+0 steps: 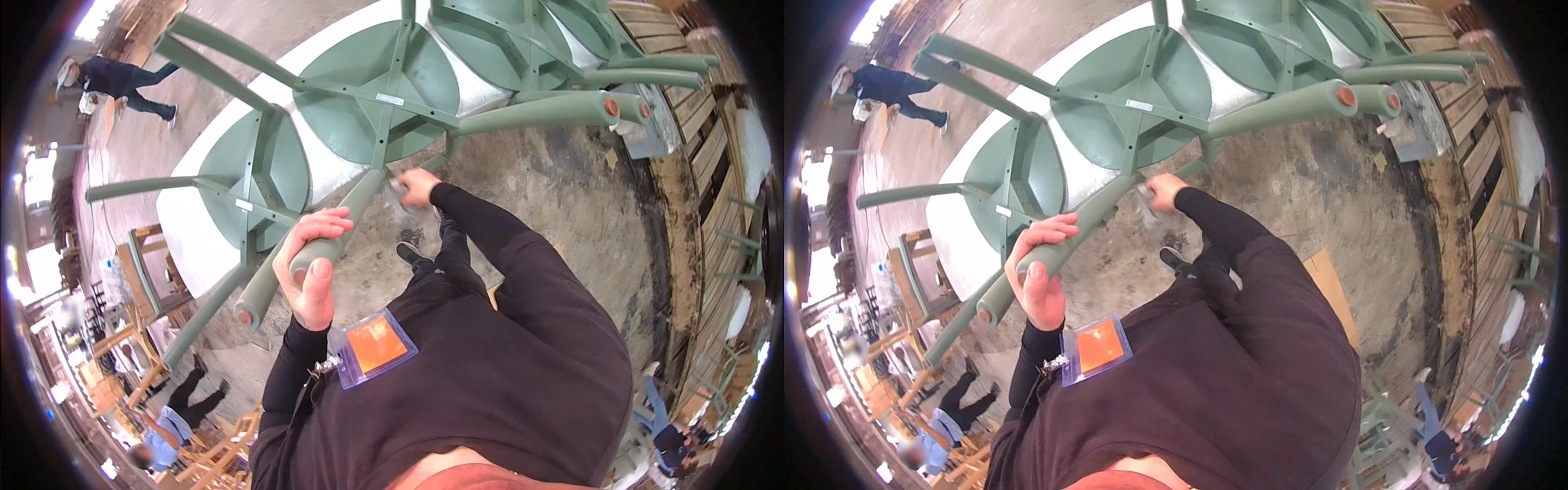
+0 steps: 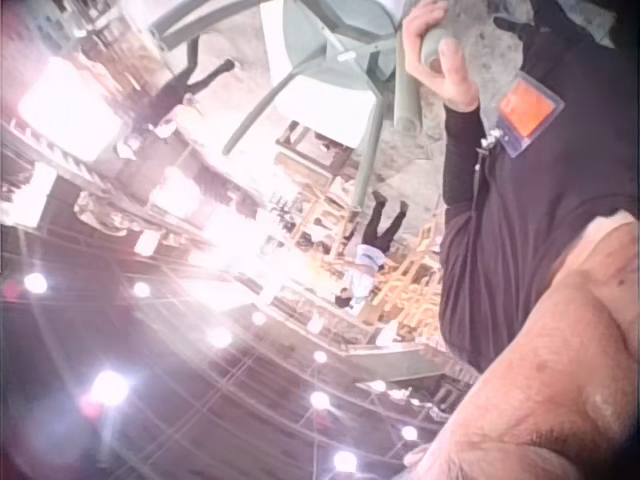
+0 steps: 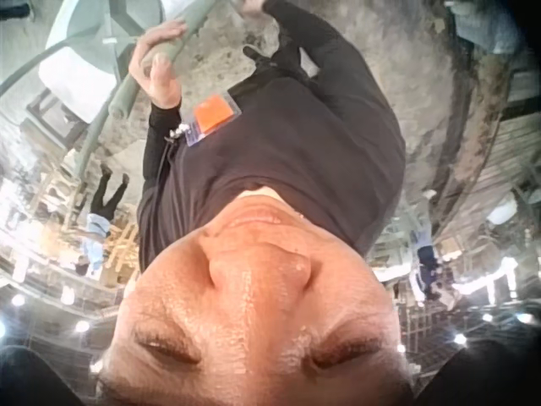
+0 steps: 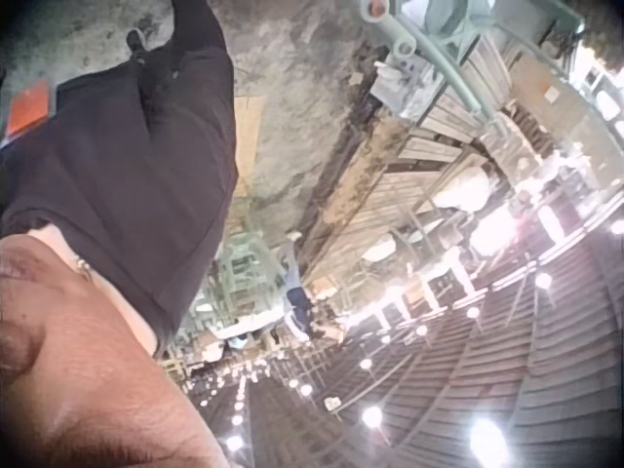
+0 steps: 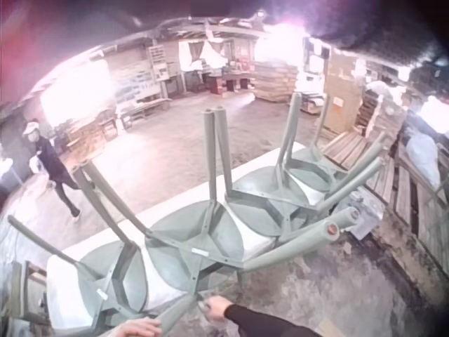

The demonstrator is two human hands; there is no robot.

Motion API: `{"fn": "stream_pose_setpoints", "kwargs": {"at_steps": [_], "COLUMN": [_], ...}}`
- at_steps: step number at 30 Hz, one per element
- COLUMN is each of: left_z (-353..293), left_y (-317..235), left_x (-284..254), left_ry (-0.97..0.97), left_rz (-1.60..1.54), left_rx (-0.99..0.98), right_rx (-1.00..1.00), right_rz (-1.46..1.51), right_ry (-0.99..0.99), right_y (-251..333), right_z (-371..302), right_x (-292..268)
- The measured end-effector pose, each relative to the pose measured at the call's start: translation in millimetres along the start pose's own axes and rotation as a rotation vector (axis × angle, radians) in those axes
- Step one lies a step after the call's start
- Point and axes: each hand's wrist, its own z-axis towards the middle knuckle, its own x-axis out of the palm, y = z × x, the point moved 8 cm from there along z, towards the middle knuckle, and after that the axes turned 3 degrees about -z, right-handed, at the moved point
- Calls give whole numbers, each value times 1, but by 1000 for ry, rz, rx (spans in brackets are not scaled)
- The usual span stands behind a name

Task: The person wipes the underside and legs of an inverted green metal chair with a cloth, rotating the chair to access different areas. A coworker assists by holding and repositioning the chair during the process.

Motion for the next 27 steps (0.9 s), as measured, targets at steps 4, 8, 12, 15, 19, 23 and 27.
{"fn": "stream_pose_setpoints", "kwargs": {"at_steps": [4,8,12,15,19,23,27], "left_z": [-4,-2,4,-14,-36,-115,-176], "left_y": [-3,4,-14,-3,-2,29,18], "left_x": [-6,1,1,-11,-16,-36,-92], "left_ry": [27,4,35,-71,-140,-146,-629], "left_rz": [-1,27,-63,14,-16,-145,60], "left_rx": [11,-22,14,-185,-239,-492,-309], "right_rx": [217,362,-21,-57,45,-181,-532], "right_rz": [161,-56,238,580,927,1230,1402], "right_ry": [-752,-628,84,488,338,174,-117], "right_y": [-32,-13,-32,20,46,125,223], "right_z": [-19,13,-11,-86,-56,-27,-51], "right_x": [-53,-33,92,173,168,89,38]}}
